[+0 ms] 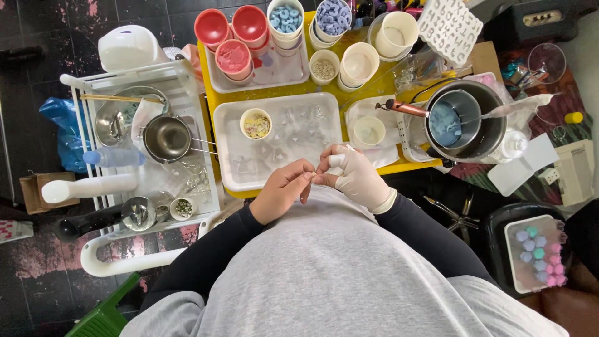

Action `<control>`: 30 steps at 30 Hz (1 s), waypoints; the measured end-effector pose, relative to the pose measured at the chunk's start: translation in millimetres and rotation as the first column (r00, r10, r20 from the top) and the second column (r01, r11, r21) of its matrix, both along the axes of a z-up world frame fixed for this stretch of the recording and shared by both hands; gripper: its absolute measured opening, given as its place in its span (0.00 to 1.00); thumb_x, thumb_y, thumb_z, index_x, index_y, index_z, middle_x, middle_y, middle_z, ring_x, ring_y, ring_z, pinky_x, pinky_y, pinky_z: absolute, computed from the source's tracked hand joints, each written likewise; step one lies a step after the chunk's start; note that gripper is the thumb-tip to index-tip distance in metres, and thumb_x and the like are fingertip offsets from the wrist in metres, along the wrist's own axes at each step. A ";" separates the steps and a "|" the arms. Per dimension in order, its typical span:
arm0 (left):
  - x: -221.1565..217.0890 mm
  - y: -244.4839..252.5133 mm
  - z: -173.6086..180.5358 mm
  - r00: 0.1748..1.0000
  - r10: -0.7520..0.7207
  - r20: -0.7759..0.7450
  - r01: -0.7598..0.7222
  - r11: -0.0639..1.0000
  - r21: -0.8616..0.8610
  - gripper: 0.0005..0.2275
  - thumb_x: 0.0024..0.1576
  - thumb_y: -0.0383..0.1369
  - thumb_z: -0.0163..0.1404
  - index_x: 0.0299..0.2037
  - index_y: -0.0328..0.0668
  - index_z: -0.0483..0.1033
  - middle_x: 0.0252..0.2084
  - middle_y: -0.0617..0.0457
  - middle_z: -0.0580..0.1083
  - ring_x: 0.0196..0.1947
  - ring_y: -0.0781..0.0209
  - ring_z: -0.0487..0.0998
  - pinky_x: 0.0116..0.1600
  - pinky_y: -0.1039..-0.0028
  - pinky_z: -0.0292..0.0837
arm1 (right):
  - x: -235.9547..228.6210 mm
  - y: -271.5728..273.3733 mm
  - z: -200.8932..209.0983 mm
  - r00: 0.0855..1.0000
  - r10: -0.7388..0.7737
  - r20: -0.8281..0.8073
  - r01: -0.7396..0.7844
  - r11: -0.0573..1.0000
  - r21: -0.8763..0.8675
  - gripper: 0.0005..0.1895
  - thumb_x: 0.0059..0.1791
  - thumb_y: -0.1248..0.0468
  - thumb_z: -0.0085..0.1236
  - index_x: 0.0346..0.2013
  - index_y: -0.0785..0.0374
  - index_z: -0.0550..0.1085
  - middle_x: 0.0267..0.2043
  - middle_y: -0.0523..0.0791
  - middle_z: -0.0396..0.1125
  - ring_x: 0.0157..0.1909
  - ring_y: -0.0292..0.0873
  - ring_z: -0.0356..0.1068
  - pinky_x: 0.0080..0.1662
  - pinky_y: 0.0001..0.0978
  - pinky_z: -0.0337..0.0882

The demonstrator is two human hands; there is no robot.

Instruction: Assembling small decorative wax shapes into clear plastic molds.

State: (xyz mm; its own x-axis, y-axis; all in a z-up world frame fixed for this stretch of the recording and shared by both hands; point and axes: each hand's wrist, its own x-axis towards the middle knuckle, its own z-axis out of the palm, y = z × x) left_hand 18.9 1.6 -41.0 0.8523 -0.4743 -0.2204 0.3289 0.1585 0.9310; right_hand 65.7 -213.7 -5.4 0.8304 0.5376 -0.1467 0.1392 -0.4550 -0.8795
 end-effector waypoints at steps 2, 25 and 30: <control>0.0 -1.4 -1.0 0.999 -0.021 -0.037 0.021 1.000 -0.015 0.09 0.69 0.33 0.39 0.41 0.41 0.70 0.24 0.58 0.69 0.25 0.73 0.67 0.34 0.81 0.63 | -3.4 -1.5 6.9 0.999 -0.032 -0.030 0.032 0.999 0.010 0.13 0.43 0.57 0.72 0.34 0.60 0.78 0.43 0.43 0.70 0.51 0.46 0.69 0.55 0.37 0.67; -6.3 -9.4 -4.0 0.908 -0.096 -0.407 -0.091 0.905 -0.415 0.07 0.66 0.33 0.41 0.39 0.39 0.69 0.23 0.54 0.69 0.19 0.67 0.68 0.24 0.80 0.53 | -4.9 -3.2 15.2 0.906 -0.020 0.422 -0.074 0.976 0.206 0.19 0.36 0.62 0.78 0.33 0.53 0.73 0.42 0.38 0.65 0.50 0.44 0.66 0.55 0.38 0.63; -6.4 -11.5 -5.9 0.940 0.058 -0.337 -0.170 0.935 -0.312 0.06 0.67 0.31 0.41 0.42 0.39 0.70 0.23 0.55 0.68 0.20 0.69 0.68 0.26 0.78 0.62 | -8.3 -10.3 16.3 0.997 -0.041 -0.060 0.061 0.918 0.392 0.14 0.41 0.70 0.73 0.33 0.57 0.73 0.45 0.39 0.68 0.49 0.38 0.68 0.54 0.32 0.69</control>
State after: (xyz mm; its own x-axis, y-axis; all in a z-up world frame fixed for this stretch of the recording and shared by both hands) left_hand 12.5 -9.9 -46.9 0.8161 -0.4712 -0.3346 0.5584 0.4936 0.6668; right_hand 57.4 -223.9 10.9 0.8555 0.5170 0.0265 0.0768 -0.0763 -0.9941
